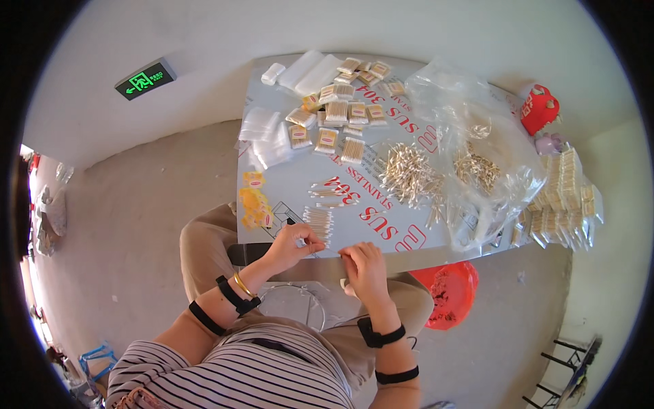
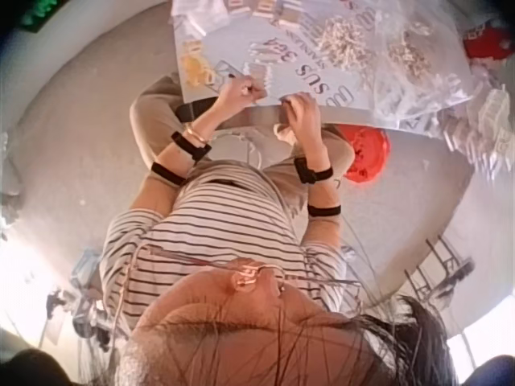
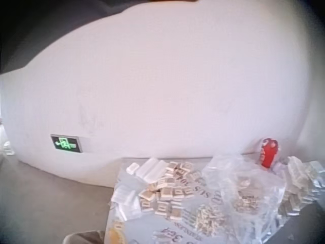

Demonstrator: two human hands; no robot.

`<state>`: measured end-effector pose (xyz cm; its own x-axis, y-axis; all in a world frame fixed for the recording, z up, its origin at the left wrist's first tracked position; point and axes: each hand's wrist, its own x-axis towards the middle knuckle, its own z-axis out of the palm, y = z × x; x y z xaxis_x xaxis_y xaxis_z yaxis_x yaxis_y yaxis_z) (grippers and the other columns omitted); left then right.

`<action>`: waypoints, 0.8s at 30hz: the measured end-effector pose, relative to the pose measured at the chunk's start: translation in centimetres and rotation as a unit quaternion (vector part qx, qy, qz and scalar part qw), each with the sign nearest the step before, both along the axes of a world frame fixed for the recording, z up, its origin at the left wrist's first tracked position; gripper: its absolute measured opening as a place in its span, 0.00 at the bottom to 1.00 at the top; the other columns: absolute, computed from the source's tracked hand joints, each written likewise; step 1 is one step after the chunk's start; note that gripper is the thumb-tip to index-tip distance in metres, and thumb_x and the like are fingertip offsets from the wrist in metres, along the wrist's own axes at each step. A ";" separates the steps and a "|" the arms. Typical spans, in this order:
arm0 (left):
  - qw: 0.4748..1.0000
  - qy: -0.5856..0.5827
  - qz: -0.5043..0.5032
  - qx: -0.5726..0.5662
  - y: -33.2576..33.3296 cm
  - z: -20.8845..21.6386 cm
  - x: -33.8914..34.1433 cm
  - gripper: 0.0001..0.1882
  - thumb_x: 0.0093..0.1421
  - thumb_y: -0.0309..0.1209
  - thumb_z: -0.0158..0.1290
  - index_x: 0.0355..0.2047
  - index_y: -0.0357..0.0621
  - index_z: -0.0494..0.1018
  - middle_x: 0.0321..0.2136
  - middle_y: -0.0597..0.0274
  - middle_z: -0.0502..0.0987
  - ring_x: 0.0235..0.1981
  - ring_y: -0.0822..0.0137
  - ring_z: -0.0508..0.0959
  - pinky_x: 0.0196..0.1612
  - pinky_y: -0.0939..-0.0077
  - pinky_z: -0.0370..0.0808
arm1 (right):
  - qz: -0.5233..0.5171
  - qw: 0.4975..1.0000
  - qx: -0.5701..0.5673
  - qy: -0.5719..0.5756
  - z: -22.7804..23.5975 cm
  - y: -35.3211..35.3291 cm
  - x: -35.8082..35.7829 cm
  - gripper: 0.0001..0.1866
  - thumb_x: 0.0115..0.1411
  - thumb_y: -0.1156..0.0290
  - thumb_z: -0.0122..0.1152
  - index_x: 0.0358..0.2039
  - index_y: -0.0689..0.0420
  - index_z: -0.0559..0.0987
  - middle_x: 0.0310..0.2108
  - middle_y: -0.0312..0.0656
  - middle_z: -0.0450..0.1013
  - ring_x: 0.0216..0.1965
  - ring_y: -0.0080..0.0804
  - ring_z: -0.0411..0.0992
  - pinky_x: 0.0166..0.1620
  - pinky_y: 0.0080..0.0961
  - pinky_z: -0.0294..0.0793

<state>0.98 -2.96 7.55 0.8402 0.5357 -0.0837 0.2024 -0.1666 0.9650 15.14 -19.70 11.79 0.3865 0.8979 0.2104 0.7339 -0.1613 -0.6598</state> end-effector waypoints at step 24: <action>0.826 0.267 -0.156 0.471 2.6 -6.7 3.4 0.35 0.69 0.57 0.37 0.71 0.58 0.52 0.74 0.58 0.41 0.75 0.52 0.35 0.71 0.39 0.31 | -0.254 0.962 -0.075 -0.064 -3.2 -8.1 6.3 0.10 0.54 0.75 0.65 0.39 0.57 0.80 0.39 0.46 0.74 0.45 0.48 0.71 0.50 0.40 0.70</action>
<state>4.36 -0.40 0.89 0.9277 0.3388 -0.1568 0.3627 -0.9175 0.1635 21.45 -27.80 8.59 0.7633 0.6237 0.1685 0.6089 -0.6074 -0.5101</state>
